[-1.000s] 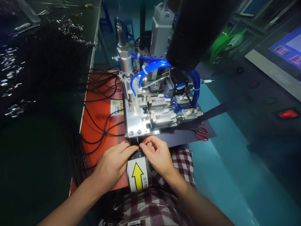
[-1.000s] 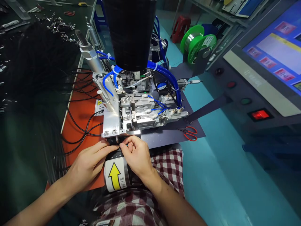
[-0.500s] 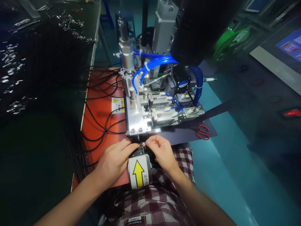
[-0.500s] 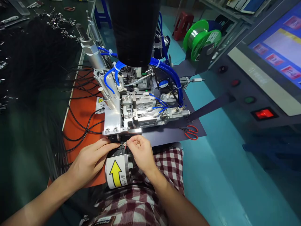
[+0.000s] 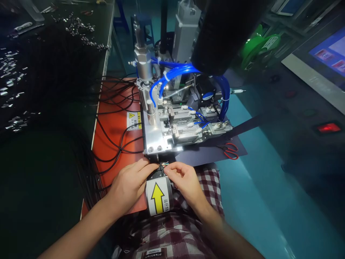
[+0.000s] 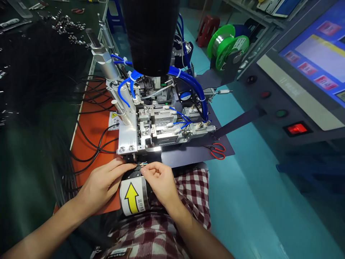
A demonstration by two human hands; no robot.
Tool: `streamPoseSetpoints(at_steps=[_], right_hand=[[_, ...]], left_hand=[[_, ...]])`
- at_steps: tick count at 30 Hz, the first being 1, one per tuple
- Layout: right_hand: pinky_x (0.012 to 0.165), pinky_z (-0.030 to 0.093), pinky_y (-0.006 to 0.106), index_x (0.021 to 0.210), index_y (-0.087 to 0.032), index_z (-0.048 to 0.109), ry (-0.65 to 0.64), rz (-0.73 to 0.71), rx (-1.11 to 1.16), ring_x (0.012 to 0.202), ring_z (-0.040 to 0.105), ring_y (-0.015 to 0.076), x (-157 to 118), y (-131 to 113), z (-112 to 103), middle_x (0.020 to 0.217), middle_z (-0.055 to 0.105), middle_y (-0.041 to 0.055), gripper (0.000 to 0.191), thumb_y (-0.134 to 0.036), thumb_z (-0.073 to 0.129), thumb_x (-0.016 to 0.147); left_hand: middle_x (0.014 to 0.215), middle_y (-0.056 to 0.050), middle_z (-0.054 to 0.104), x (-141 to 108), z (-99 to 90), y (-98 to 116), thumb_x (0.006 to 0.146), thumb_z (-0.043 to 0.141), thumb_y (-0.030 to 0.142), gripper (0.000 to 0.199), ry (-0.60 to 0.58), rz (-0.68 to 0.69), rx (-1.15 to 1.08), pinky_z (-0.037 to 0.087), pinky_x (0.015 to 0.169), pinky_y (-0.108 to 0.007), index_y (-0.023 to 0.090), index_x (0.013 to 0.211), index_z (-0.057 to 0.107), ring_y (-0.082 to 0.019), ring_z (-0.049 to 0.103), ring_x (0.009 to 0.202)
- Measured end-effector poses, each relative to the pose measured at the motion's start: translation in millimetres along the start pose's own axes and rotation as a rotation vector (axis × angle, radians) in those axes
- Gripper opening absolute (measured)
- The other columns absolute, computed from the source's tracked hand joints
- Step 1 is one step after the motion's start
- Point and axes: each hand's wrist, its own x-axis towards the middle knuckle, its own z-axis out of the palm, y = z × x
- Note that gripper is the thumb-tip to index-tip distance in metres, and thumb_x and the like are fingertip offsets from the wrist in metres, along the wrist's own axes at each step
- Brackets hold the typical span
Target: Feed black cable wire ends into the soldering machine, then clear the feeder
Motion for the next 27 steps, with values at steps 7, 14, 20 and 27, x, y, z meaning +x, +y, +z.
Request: streamPoseSetpoints(at_steps=[7,14,20,27], right_hand=[[0.053,0.034,0.025,0.064,-0.02,0.058,0.227,-0.435,-0.695,0.052,0.043,0.0109,-4.1,-10.4,-2.2,0.057,0.05,-0.0026,0.015,-0.02,0.054,0.078],[0.058,0.036,0.025,0.07,-0.02,0.056,0.148,-0.565,-0.76,0.058,0.047,0.0126,-4.3,-11.8,-6.6,0.062,0.051,-0.001,0.017,-0.019,0.048,0.084],[0.056,0.036,0.025,0.069,-0.019,0.057,0.084,-0.481,-0.622,0.058,0.046,0.0122,2.4,-13.3,-10.1,0.062,0.051,-0.0017,0.015,-0.02,0.051,0.082],[0.044,0.027,0.022,0.068,-0.017,0.055,-0.099,-0.06,0.06,0.042,0.035,0.0077,18.3,8.3,-13.5,0.048,0.043,-0.0073,0.023,-0.038,0.059,0.077]], left_hand=[[0.089,-0.007,0.062,-0.4,-1.3,0.0,0.088,0.04,0.009,0.029,-0.017,-0.002,0.008,0.05,0.064,-0.026,0.014,0.105,0.062,-0.017,0.061,0.076],[0.088,-0.006,0.063,1.6,-1.1,-0.7,0.089,0.04,0.011,0.027,-0.008,0.002,0.01,0.051,0.064,-0.026,0.015,0.104,0.063,-0.016,0.062,0.075],[0.089,-0.007,0.063,-0.1,0.0,-1.4,0.089,0.04,0.011,0.028,-0.013,-0.004,0.017,0.051,0.065,-0.026,0.016,0.104,0.063,-0.017,0.062,0.076],[0.089,-0.007,0.063,-1.7,0.2,-2.0,0.089,0.04,0.011,0.029,-0.023,0.002,0.014,0.051,0.065,-0.026,0.015,0.105,0.064,-0.017,0.062,0.076]])
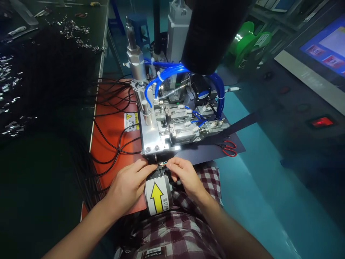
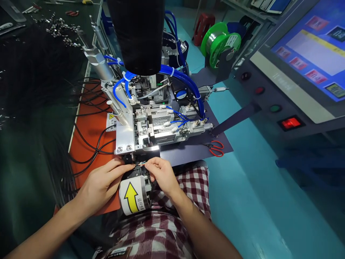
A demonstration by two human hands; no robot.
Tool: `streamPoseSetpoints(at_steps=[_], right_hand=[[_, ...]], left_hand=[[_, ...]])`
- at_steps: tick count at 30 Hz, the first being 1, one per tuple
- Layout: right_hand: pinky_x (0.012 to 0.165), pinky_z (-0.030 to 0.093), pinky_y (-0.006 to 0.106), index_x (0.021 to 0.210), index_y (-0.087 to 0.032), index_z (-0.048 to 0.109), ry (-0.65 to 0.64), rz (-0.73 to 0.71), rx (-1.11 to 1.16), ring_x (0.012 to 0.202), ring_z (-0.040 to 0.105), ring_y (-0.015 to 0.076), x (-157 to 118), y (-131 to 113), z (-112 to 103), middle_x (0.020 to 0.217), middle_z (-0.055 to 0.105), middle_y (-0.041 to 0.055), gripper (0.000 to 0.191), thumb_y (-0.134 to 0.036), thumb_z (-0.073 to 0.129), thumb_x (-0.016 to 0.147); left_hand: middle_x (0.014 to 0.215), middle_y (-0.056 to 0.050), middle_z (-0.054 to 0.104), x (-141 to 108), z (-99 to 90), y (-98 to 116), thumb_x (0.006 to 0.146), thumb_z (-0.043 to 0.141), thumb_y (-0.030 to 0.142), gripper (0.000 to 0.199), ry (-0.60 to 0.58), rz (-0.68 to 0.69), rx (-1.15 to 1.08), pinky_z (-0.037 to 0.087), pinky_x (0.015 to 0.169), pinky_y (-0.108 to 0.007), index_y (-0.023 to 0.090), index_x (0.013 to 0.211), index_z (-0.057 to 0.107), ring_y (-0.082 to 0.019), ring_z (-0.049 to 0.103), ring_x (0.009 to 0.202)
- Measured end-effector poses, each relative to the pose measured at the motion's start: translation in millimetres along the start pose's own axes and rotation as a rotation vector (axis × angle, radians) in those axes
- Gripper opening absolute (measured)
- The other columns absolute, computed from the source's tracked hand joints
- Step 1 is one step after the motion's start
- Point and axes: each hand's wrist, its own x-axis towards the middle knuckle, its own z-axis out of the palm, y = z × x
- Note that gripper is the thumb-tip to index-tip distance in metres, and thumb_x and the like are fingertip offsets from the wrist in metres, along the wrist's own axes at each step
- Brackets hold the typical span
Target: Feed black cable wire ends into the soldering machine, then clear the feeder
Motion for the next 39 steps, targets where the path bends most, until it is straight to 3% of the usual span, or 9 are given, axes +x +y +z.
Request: streamPoseSetpoints(at_steps=[6,10,26,30,33,36,39], right_hand=[[0.045,0.032,0.023,0.071,-0.018,0.052,0.013,-0.072,-0.03,0.044,0.042,0.0083,0.2,0.8,5.9,0.056,0.046,-0.006,0.03,-0.046,0.055,0.081],[0.043,0.033,0.023,0.071,-0.019,0.051,0.061,-0.066,-0.045,0.042,0.042,0.0092,1.2,-0.9,11.7,0.05,0.044,-0.0074,0.029,-0.046,0.059,0.078],[0.048,0.033,0.023,0.071,-0.019,0.05,0.049,-0.076,0.02,0.045,0.042,0.0089,2.1,0.2,13.5,0.047,0.047,-0.0077,0.024,-0.041,0.058,0.08],[0.048,0.033,0.023,0.072,-0.019,0.049,0.027,-0.053,0.103,0.043,0.041,0.0087,3.5,3.4,14.0,0.047,0.046,-0.0085,0.026,-0.042,0.059,0.078],[0.048,0.033,0.022,0.072,-0.019,0.049,0.019,-0.042,0.106,0.043,0.041,0.0085,4.7,4.5,13.7,0.047,0.047,-0.0084,0.026,-0.042,0.059,0.078],[0.049,0.033,0.023,0.071,-0.018,0.049,-0.002,-0.061,0.083,0.045,0.042,0.0087,6.1,5.2,12.2,0.048,0.047,-0.0079,0.026,-0.041,0.058,0.079],[0.05,0.035,0.024,0.07,-0.018,0.049,-0.03,-0.093,0.093,0.047,0.044,0.0089,7.6,7.3,10.9,0.053,0.047,-0.0068,0.028,-0.043,0.056,0.081]], left_hand=[[0.086,-0.006,0.062,0.7,0.7,0.3,0.089,0.04,0.011,0.029,-0.012,-0.018,-0.012,0.049,0.063,-0.026,0.015,0.108,0.062,-0.016,0.059,0.073],[0.082,-0.004,0.061,1.3,0.0,1.5,0.09,0.039,0.013,0.029,-0.026,-0.023,-0.007,0.047,0.061,-0.025,0.016,0.107,0.062,-0.014,0.058,0.069],[0.082,-0.004,0.06,2.2,-3.0,2.9,0.088,0.041,0.009,0.025,-0.037,-0.015,-0.035,0.046,0.062,-0.025,0.014,0.104,0.06,-0.015,0.057,0.071],[0.088,-0.008,0.058,2.7,-5.2,9.6,0.088,0.04,0.011,0.027,-0.021,-0.032,0.147,0.045,0.065,-0.032,0.017,0.101,0.062,-0.021,0.053,0.078],[0.088,-0.008,0.056,3.5,-8.1,18.5,0.087,0.039,0.011,0.03,-0.103,-0.081,0.299,0.043,0.064,-0.036,0.019,0.106,0.061,-0.023,0.05,0.077],[0.096,-0.009,0.054,5.2,-11.0,27.0,0.087,0.037,0.01,0.033,-0.251,-0.173,0.179,0.046,0.068,-0.035,0.015,0.114,0.055,-0.023,0.051,0.082],[0.101,-0.009,0.053,7.6,-11.8,32.7,0.088,0.035,0.011,0.034,-0.29,-0.262,0.062,0.048,0.071,-0.034,0.016,0.117,0.053,-0.022,0.053,0.086]])
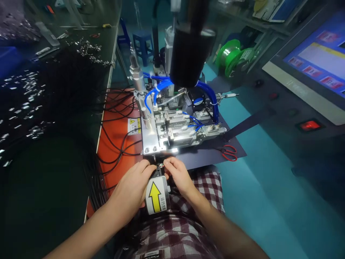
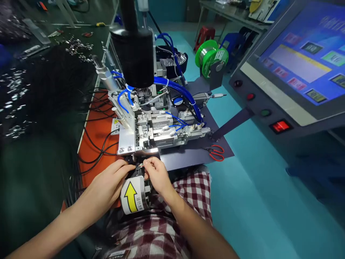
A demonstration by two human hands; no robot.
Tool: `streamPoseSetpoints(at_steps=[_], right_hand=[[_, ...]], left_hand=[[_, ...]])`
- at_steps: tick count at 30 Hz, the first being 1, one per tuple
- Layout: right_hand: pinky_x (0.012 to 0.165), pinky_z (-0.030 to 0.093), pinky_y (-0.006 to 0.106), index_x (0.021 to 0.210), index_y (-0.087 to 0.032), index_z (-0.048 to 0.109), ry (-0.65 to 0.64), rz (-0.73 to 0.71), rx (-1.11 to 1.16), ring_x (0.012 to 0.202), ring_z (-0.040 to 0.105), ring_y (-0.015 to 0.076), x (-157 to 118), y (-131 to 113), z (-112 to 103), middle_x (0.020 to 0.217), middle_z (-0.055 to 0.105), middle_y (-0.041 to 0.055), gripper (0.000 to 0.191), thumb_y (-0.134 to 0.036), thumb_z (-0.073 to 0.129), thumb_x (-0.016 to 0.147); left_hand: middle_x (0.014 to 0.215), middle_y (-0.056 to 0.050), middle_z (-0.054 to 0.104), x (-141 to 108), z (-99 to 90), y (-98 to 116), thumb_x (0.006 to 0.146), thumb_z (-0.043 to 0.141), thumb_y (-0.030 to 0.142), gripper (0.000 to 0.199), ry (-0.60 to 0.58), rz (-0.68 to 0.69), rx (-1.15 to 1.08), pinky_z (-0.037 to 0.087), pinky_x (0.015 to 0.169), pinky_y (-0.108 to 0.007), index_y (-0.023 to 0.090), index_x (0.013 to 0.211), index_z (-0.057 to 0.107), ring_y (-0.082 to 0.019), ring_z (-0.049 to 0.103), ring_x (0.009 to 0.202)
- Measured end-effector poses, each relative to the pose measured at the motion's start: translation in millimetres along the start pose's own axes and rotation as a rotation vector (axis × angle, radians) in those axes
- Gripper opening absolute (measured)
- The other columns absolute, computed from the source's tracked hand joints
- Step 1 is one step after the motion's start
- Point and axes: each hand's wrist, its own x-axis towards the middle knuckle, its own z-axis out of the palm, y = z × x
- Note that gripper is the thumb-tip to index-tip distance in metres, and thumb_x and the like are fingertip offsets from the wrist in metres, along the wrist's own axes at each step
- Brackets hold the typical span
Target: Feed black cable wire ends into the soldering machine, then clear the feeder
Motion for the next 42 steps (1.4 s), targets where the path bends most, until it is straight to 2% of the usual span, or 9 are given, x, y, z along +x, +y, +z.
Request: streamPoseSetpoints(at_steps=[4,8,14,20,24,34,42], right_hand=[[0.05,0.035,0.025,0.067,-0.019,0.047,-0.014,-0.025,0.012,0.048,0.045,0.0093,1.1,4.1,0.9,0.057,0.048,-0.0055,0.033,-0.048,0.055,0.082],[0.049,0.033,0.024,0.07,-0.019,0.047,-0.004,-0.035,0.036,0.046,0.041,0.009,0.9,6.6,4.5,0.053,0.045,-0.007,0.029,-0.045,0.056,0.081],[0.047,0.029,0.024,0.07,-0.02,0.044,0.074,-0.07,0.071,0.047,0.034,0.0082,-0.9,11.8,11.1,0.055,0.039,-0.0077,0.029,-0.044,0.053,0.082],[0.047,0.028,0.024,0.069,-0.02,0.043,0.056,-0.061,0.081,0.047,0.033,0.0083,0.4,11.6,11.7,0.054,0.039,-0.008,0.029,-0.045,0.052,0.081],[0.048,0.029,0.024,0.069,-0.02,0.043,0.045,-0.069,0.067,0.046,0.034,0.0086,-0.9,6.4,9.1,0.052,0.04,-0.0082,0.028,-0.043,0.053,0.081],[0.047,0.026,0.024,0.067,-0.02,0.043,0.029,-0.04,0.105,0.045,0.032,0.008,2.2,7.3,7.7,0.053,0.039,-0.0082,0.031,-0.047,0.057,0.077],[0.049,0.031,0.024,0.067,-0.019,0.045,0.01,-0.057,0.045,0.048,0.037,0.009,-0.3,7.4,4.5,0.057,0.044,-0.0061,0.032,-0.047,0.054,0.081]], left_hand=[[0.096,-0.009,0.054,0.8,5.4,2.0,0.087,0.035,0.01,0.038,0.075,-0.002,0.006,0.048,0.071,-0.035,0.016,0.119,0.054,-0.022,0.054,0.085],[0.096,-0.009,0.056,1.4,15.0,0.4,0.085,0.039,0.011,0.035,0.174,0.02,0.025,0.049,0.068,-0.035,0.017,0.114,0.058,-0.022,0.055,0.082],[0.094,-0.01,0.056,7.3,26.0,0.8,0.082,0.034,0.004,0.038,0.256,0.001,0.097,0.049,0.07,-0.038,0.013,0.109,0.06,-0.024,0.054,0.083],[0.092,-0.007,0.055,0.4,28.8,-4.8,0.086,0.037,0.008,0.032,0.365,0.009,-0.118,0.047,0.074,-0.032,0.016,0.106,0.06,-0.02,0.053,0.086],[0.096,-0.007,0.054,-5.4,28.5,-6.4,0.087,0.036,0.008,0.031,0.374,0.014,-0.152,0.046,0.077,-0.031,0.015,0.107,0.059,-0.019,0.052,0.09],[0.097,-0.009,0.056,0.3,32.2,-8.0,0.082,0.038,0.006,0.034,0.368,0.067,0.056,0.047,0.077,-0.036,0.014,0.108,0.058,-0.022,0.053,0.089],[0.096,-0.007,0.056,0.1,30.5,-8.0,0.084,0.039,0.008,0.031,0.4,0.089,0.023,0.047,0.074,-0.034,0.017,0.107,0.059,-0.021,0.053,0.086]])
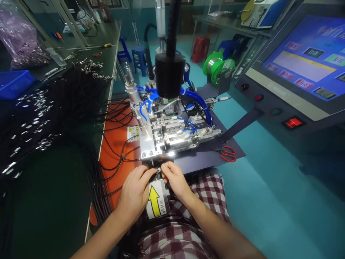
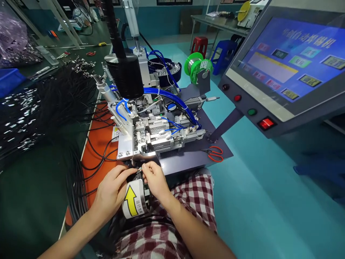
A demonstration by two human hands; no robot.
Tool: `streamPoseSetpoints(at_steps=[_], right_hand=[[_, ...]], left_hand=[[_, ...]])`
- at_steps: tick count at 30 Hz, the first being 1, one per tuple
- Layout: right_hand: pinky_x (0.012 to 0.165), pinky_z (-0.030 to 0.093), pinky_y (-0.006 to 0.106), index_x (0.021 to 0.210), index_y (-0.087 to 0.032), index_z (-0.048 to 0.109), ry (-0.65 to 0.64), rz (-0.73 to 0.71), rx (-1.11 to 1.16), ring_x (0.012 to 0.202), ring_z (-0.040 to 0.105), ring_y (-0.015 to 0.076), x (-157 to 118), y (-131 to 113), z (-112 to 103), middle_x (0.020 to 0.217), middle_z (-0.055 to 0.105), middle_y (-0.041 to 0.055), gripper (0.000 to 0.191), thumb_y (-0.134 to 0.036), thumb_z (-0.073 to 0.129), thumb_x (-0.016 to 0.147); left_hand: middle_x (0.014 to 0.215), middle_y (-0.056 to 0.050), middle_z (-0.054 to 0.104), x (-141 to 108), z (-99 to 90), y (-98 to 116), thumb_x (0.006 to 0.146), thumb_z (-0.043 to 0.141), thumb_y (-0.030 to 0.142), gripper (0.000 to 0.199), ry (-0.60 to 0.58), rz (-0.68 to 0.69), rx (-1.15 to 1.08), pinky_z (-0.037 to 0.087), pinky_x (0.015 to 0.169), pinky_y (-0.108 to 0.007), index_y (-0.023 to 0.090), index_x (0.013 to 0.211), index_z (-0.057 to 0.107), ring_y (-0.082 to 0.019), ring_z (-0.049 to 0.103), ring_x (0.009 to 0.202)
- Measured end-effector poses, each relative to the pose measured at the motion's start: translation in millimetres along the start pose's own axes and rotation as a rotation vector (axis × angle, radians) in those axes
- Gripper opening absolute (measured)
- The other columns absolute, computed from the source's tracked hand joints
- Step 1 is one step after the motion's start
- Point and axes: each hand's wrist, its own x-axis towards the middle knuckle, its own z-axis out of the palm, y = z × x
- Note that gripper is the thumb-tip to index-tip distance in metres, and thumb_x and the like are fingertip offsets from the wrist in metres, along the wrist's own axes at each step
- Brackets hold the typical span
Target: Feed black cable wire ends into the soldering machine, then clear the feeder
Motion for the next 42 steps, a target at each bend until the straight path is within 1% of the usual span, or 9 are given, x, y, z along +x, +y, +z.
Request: streamPoseSetpoints(at_steps=[6,12,17,19,22,25,35,38,42], right_hand=[[0.049,0.029,0.025,0.069,-0.021,0.046,0.051,-0.125,-0.213,0.053,0.036,0.0107,-2.6,-0.6,-1.9,0.057,0.039,-0.0059,0.028,-0.041,0.051,0.086],[0.046,0.029,0.024,0.066,-0.021,0.043,0.005,-0.021,-0.021,0.046,0.035,0.009,1.4,-1.4,0.3,0.054,0.041,-0.0071,0.032,-0.045,0.055,0.082],[0.048,0.031,0.024,0.065,-0.02,0.044,-0.011,-0.022,-0.026,0.047,0.037,0.0086,0.6,-3.9,0.3,0.055,0.043,-0.0069,0.032,-0.046,0.056,0.08],[0.049,0.032,0.024,0.066,-0.019,0.045,-0.015,-0.017,-0.024,0.047,0.038,0.0083,0.0,-4.7,-0.4,0.057,0.045,-0.0066,0.032,-0.046,0.056,0.08],[0.05,0.033,0.024,0.067,-0.019,0.046,-0.013,-0.01,-0.017,0.047,0.038,0.0078,-0.4,-4.6,-1.2,0.058,0.045,-0.0066,0.032,-0.047,0.057,0.079],[0.05,0.033,0.024,0.067,-0.019,0.047,-0.011,-0.007,-0.012,0.047,0.038,0.0077,-0.1,-4.1,-1.2,0.058,0.045,-0.0068,0.033,-0.048,0.058,0.078],[0.05,0.034,0.024,0.068,-0.019,0.049,0.014,-0.003,-0.035,0.047,0.041,0.0082,0.3,-1.1,-3.6,0.058,0.047,-0.0056,0.037,-0.053,0.055,0.079],[0.051,0.035,0.024,0.072,-0.017,0.053,0.066,-0.007,-0.038,0.048,0.042,0.0089,-2.3,-2.1,-9.1,0.058,0.048,-0.0045,0.04,-0.055,0.049,0.083],[0.051,0.034,0.024,0.072,-0.017,0.055,0.125,-0.013,-0.023,0.049,0.041,0.0087,-8.5,-4.9,-18.7,0.058,0.047,-0.0044,0.039,-0.055,0.054,0.08]], left_hand=[[0.097,-0.007,0.056,-0.7,-1.0,-1.3,0.087,0.039,0.012,0.029,-0.039,0.005,0.006,0.048,0.074,-0.033,0.018,0.11,0.057,-0.02,0.053,0.087],[0.099,-0.01,0.056,2.7,-0.8,2.6,0.087,0.035,0.01,0.033,-0.062,0.006,0.047,0.049,0.079,-0.038,0.016,0.11,0.057,-0.023,0.053,0.092],[0.101,-0.008,0.051,-8.9,-9.9,4.4,0.091,0.031,0.012,0.033,-0.082,-0.137,-0.105,0.05,0.081,-0.032,0.016,0.114,0.054,-0.018,0.053,0.093],[0.11,-0.011,0.048,-24.4,-13.9,4.9,0.093,0.031,0.017,0.035,-0.086,-0.201,-0.051,0.049,0.086,-0.035,0.015,0.123,0.048,-0.02,0.051,0.1],[0.119,-0.013,0.046,-49.6,-15.9,5.7,0.093,0.034,0.023,0.044,-0.086,-0.233,0.183,0.046,0.091,-0.048,0.016,0.136,0.037,-0.027,0.045,0.109],[0.123,-0.015,0.044,-62.7,-14.1,4.4,0.093,0.034,0.025,0.05,-0.097,-0.267,0.288,0.047,0.089,-0.049,0.017,0.142,0.029,-0.03,0.042,0.112],[0.127,-0.013,0.044,-57.6,-14.8,-11.8,0.093,0.033,0.028,0.047,-0.106,-0.235,0.273,0.048,0.091,-0.042,0.02,0.14,0.035,-0.028,0.042,0.118],[0.128,-0.013,0.043,-59.5,-14.3,-12.0,0.093,0.033,0.027,0.048,-0.114,-0.23,0.284,0.048,0.092,-0.042,0.02,0.141,0.033,-0.028,0.041,0.119],[0.129,-0.013,0.044,-62.8,-15.4,-11.1,0.093,0.033,0.026,0.047,-0.116,-0.23,0.304,0.048,0.091,-0.041,0.02,0.14,0.034,-0.028,0.043,0.118]])
